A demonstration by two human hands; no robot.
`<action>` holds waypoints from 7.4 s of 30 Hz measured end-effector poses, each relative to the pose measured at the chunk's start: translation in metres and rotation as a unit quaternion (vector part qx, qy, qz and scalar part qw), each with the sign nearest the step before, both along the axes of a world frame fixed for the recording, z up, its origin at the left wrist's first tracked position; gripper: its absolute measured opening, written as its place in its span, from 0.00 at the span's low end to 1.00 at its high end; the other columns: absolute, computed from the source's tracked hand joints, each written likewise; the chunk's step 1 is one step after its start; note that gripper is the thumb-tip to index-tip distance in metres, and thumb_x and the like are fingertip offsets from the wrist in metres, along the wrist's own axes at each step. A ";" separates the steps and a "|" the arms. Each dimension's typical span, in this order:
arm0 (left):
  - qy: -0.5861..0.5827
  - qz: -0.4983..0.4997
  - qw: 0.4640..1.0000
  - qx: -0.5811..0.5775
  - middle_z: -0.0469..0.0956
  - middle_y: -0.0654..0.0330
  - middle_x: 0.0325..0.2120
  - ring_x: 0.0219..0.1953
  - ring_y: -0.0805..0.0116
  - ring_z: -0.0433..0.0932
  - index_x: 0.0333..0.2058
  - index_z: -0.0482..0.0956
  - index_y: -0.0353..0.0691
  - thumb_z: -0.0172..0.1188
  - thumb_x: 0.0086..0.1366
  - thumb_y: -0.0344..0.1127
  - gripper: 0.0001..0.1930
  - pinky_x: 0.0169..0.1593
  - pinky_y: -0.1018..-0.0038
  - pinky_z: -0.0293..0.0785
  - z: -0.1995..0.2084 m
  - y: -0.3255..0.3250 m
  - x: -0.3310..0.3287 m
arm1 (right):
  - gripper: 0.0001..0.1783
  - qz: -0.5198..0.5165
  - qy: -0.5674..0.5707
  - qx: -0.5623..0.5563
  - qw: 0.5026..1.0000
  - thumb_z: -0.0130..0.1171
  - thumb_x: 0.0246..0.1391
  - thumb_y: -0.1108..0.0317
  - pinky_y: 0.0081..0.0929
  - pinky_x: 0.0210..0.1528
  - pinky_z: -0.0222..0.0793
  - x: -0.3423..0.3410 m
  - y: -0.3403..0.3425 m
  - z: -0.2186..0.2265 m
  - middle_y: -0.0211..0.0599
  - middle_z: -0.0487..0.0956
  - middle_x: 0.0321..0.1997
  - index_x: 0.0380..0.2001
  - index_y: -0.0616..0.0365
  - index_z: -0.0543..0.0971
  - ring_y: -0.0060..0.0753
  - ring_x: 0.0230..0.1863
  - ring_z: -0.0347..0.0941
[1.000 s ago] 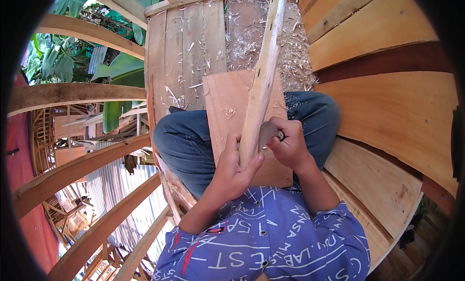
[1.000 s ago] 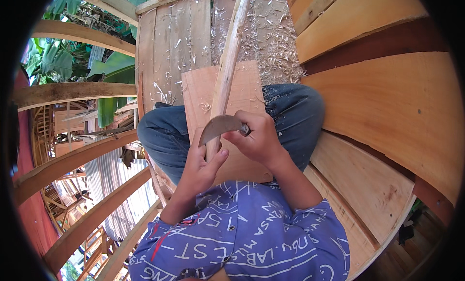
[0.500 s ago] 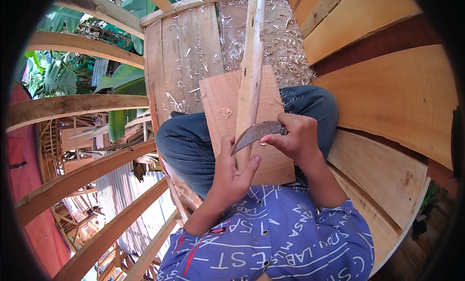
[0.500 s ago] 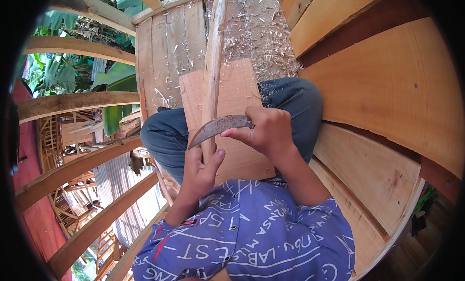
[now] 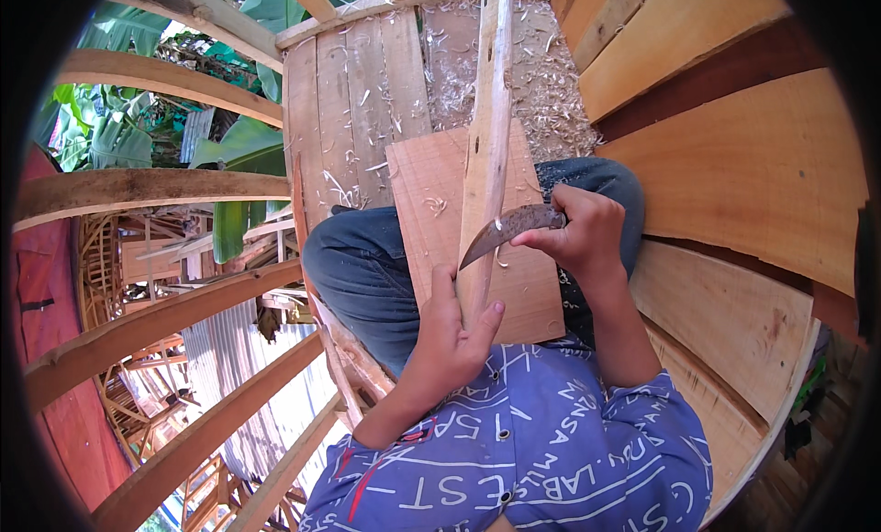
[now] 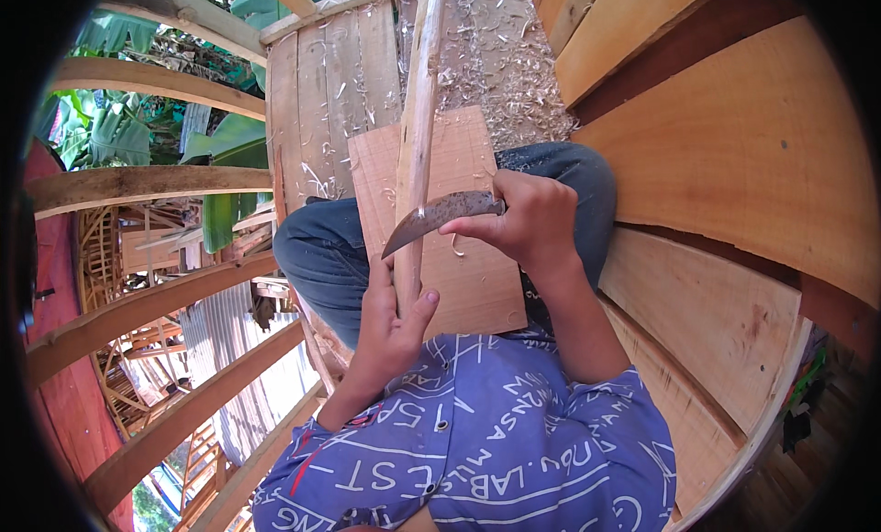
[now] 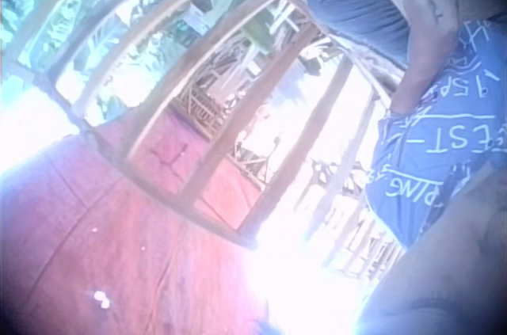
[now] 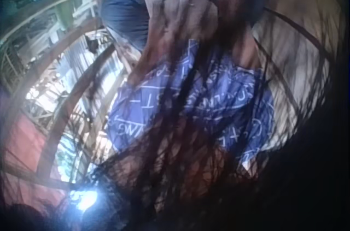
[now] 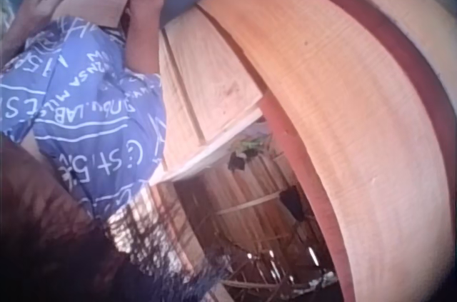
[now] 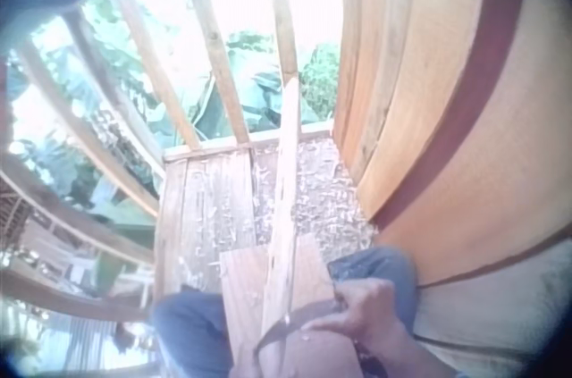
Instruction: The person sits cross-legged on a wooden platform and uses a curved knife to carve a long, light-colored wooden stick. They hold the stick with their left hand and repeatedly shave off thin strips of wood with the knife in their right hand, creating wood shavings that accumulate on the platform.
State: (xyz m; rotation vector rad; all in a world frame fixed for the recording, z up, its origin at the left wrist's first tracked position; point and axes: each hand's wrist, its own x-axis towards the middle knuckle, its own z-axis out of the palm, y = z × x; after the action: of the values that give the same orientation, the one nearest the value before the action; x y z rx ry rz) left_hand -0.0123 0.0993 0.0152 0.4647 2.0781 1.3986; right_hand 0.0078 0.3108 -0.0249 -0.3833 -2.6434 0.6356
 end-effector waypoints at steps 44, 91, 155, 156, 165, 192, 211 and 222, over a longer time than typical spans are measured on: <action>-0.283 0.013 0.945 0.164 0.67 0.65 0.26 0.22 0.81 0.63 0.45 0.67 0.34 0.56 0.64 0.30 0.13 0.23 0.81 0.59 -0.014 -0.004 -0.029 | 0.37 0.134 -0.066 -0.238 0.960 0.54 0.51 0.33 0.30 0.17 0.59 0.001 -0.005 -0.009 0.38 0.68 0.11 0.15 0.61 0.71 0.35 0.13 0.67; -0.053 -0.030 0.997 0.036 0.73 0.41 0.25 0.29 0.43 0.76 0.49 0.63 0.33 0.53 0.62 0.28 0.17 0.33 0.61 0.68 -0.008 0.005 -0.016 | 0.42 0.054 -0.015 0.018 0.998 0.52 0.34 0.21 0.33 0.15 0.59 -0.009 0.001 -0.010 0.36 0.63 0.09 0.10 0.55 0.65 0.41 0.12 0.65; -0.145 0.012 0.989 -0.001 0.69 0.54 0.23 0.24 0.67 0.71 0.43 0.63 0.34 0.52 0.64 0.27 0.11 0.29 0.70 0.66 -0.008 0.000 -0.012 | 0.45 -0.113 -0.022 0.026 0.993 0.55 0.37 0.22 0.40 0.18 0.57 -0.024 0.029 -0.035 0.41 0.62 0.09 0.11 0.61 0.65 0.48 0.14 0.60; -0.161 0.014 0.987 0.003 0.69 0.55 0.23 0.24 0.68 0.71 0.43 0.63 0.34 0.52 0.64 0.27 0.12 0.29 0.70 0.66 -0.008 0.000 -0.011 | 0.44 -0.145 -0.019 -0.027 0.989 0.54 0.40 0.23 0.41 0.19 0.57 -0.026 0.036 -0.036 0.41 0.62 0.09 0.12 0.62 0.66 0.49 0.14 0.61; -0.212 0.006 0.974 0.076 0.73 0.49 0.26 0.30 0.62 0.75 0.47 0.62 0.33 0.53 0.64 0.29 0.15 0.34 0.67 0.68 -0.030 -0.003 -0.007 | 0.41 0.001 -0.034 -0.045 0.998 0.55 0.43 0.26 0.37 0.18 0.59 -0.016 0.006 -0.019 0.40 0.63 0.09 0.12 0.59 0.66 0.49 0.15 0.65; -0.157 -0.030 0.987 0.008 0.65 0.64 0.24 0.25 0.78 0.67 0.48 0.62 0.34 0.52 0.66 0.32 0.15 0.27 0.79 0.64 -0.030 -0.012 -0.011 | 0.30 0.085 -0.063 -0.538 0.836 0.63 0.50 0.45 0.21 0.22 0.55 0.004 -0.031 -0.043 0.24 0.70 0.17 0.43 0.62 0.76 0.14 0.20 0.62; -0.447 -0.040 0.859 0.244 0.60 0.66 0.19 0.12 0.80 0.60 0.33 0.58 0.41 0.58 0.49 0.28 0.17 0.15 0.84 0.56 -0.043 -0.013 -0.025 | 0.29 0.014 -0.025 -0.123 0.992 0.57 0.54 0.43 0.35 0.19 0.61 -0.015 -0.007 -0.013 0.46 0.69 0.14 0.17 0.60 0.72 0.51 0.17 0.68; -0.367 -0.015 0.906 0.210 0.59 0.66 0.18 0.12 0.80 0.61 0.32 0.57 0.41 0.56 0.49 0.28 0.15 0.14 0.83 0.58 -0.027 -0.012 -0.023 | 0.27 0.003 -0.014 -0.102 0.995 0.57 0.54 0.45 0.36 0.18 0.62 -0.023 0.003 -0.013 0.43 0.68 0.13 0.17 0.59 0.70 0.50 0.16 0.69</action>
State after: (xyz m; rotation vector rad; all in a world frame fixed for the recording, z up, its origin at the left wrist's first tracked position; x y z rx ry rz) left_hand -0.0355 0.0873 -0.0121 0.0917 1.1650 1.6733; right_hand -0.0150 0.3136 -0.0376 -0.4464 -2.6137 0.9121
